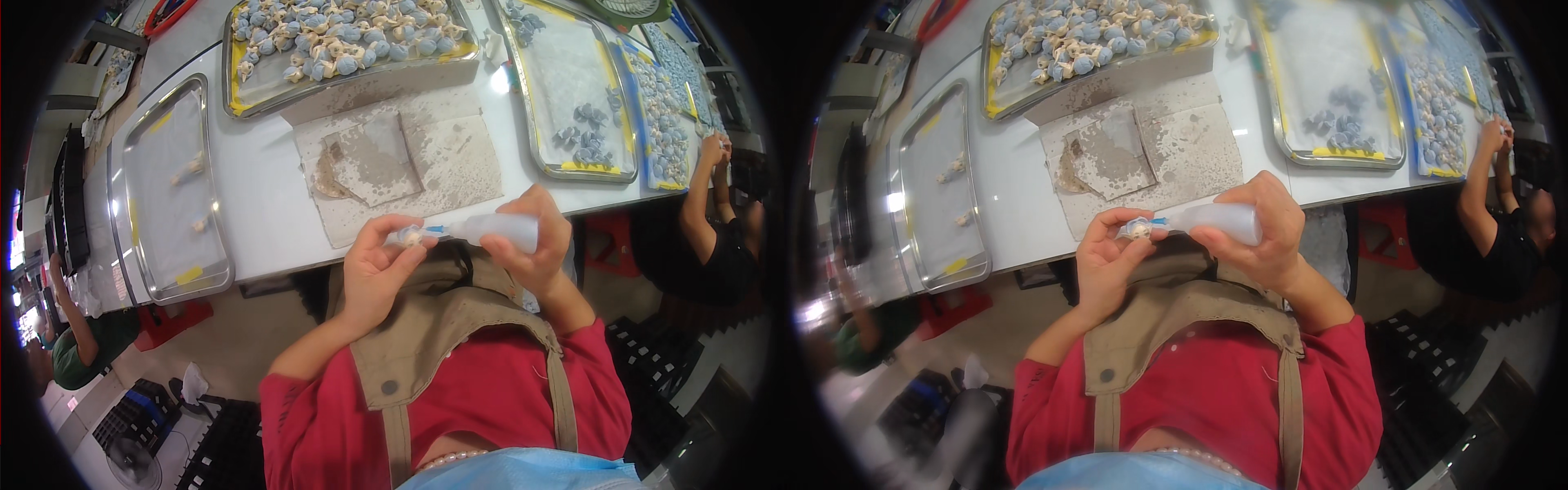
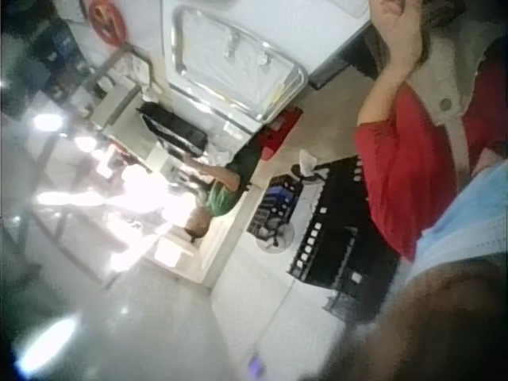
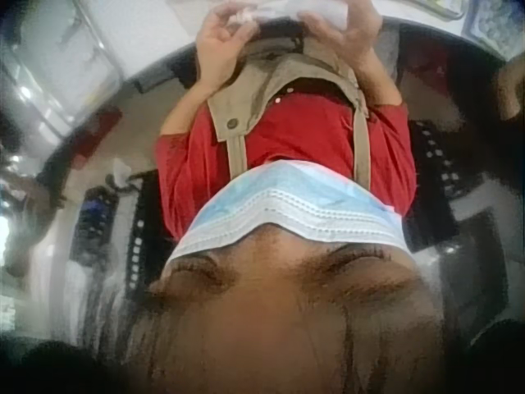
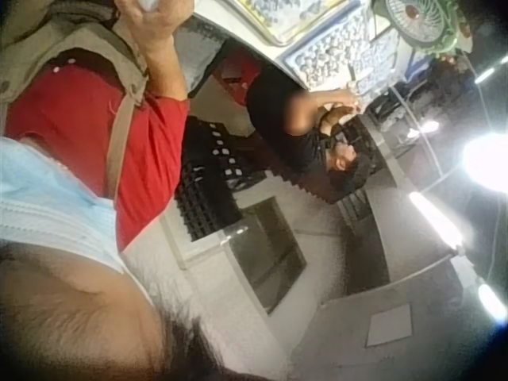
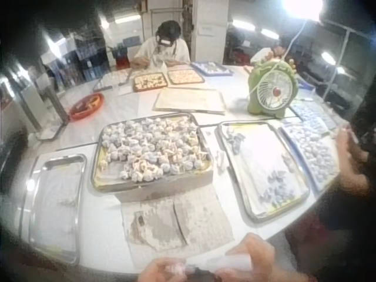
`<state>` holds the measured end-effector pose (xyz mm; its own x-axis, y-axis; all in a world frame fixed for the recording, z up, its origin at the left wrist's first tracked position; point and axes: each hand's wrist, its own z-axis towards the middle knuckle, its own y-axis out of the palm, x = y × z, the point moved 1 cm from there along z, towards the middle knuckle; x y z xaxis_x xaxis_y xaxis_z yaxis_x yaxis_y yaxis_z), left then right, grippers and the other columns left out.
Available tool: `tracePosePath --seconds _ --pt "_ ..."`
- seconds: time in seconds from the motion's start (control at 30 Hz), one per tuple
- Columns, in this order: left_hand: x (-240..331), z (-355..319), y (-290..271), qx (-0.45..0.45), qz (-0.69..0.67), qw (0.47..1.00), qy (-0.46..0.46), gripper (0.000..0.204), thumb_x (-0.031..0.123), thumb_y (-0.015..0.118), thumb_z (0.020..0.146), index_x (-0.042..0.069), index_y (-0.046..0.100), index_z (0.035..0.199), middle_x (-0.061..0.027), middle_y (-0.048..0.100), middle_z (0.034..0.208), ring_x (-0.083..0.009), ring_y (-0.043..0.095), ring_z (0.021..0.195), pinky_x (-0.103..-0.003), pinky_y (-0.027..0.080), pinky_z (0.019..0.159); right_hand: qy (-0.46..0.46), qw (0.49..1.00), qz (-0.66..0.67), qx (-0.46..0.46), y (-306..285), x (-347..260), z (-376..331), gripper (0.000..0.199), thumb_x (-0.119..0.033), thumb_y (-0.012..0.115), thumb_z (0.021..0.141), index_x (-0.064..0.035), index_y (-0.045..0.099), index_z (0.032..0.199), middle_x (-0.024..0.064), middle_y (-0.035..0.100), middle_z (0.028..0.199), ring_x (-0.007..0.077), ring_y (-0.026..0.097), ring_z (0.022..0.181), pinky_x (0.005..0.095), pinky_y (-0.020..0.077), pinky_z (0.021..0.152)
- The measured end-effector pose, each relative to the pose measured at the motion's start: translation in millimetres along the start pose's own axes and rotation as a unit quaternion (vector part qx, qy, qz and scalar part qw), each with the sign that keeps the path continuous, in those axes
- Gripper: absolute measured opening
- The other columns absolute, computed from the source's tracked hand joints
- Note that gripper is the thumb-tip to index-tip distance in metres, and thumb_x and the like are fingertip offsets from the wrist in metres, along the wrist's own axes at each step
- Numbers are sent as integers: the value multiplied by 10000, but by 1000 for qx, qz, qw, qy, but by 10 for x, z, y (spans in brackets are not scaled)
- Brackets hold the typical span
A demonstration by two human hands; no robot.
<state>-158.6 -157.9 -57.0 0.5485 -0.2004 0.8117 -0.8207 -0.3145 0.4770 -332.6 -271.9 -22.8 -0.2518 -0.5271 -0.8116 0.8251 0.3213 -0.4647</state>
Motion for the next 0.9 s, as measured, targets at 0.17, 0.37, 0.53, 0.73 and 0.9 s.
tracePosePath --seconds 0.17,0.37,0.53,0.73,0.9 --pt "9 -5 14 3 -8 1000 1 321 -6 556 840 -9 434 1137 -124 494 1168 -183 584 993 -256 478 798 -10 1000 -12 -1 11 -21 21 318 -178 804 623 -37 578 796 76 558 673 202 501 568 293 388 498" --pt "-21 -5 -17 4 -7 1000 14 316 16 563 843 11 444 1136 -115 503 1162 -189 584 986 -249 479 787 -4 1000 -5 -5 20 -3 16 311 -164 799 629 -33 576 803 73 556 671 197 504 573 288 393 500" --pt "-14 0 -49 19 -61 998 -20 318 54 563 853 26 446 1147 -109 528 1134 -189 588 962 -244 483 780 70 995 77 1 28 11 9 271 -116 761 684 -12 562 836 56 565 703 132 535 634 255 422 535" --pt "-24 26 -120 -12 -190 978 -87 337 89 574 857 32 440 1161 -141 528 1129 -192 593 932 -215 487 727 139 982 84 98 235 251 195 144 -88 639 796 -10 556 884 71 571 762 141 553 716 253 431 639" --pt "-47 38 -187 -147 -330 928 -85 365 109 576 860 22 423 1179 -183 515 1129 -185 589 868 -218 482 695 126 990 -9 58 404 516 357 131 -142 602 811 -30 580 876 87 583 804 237 527 788 317 410 727"
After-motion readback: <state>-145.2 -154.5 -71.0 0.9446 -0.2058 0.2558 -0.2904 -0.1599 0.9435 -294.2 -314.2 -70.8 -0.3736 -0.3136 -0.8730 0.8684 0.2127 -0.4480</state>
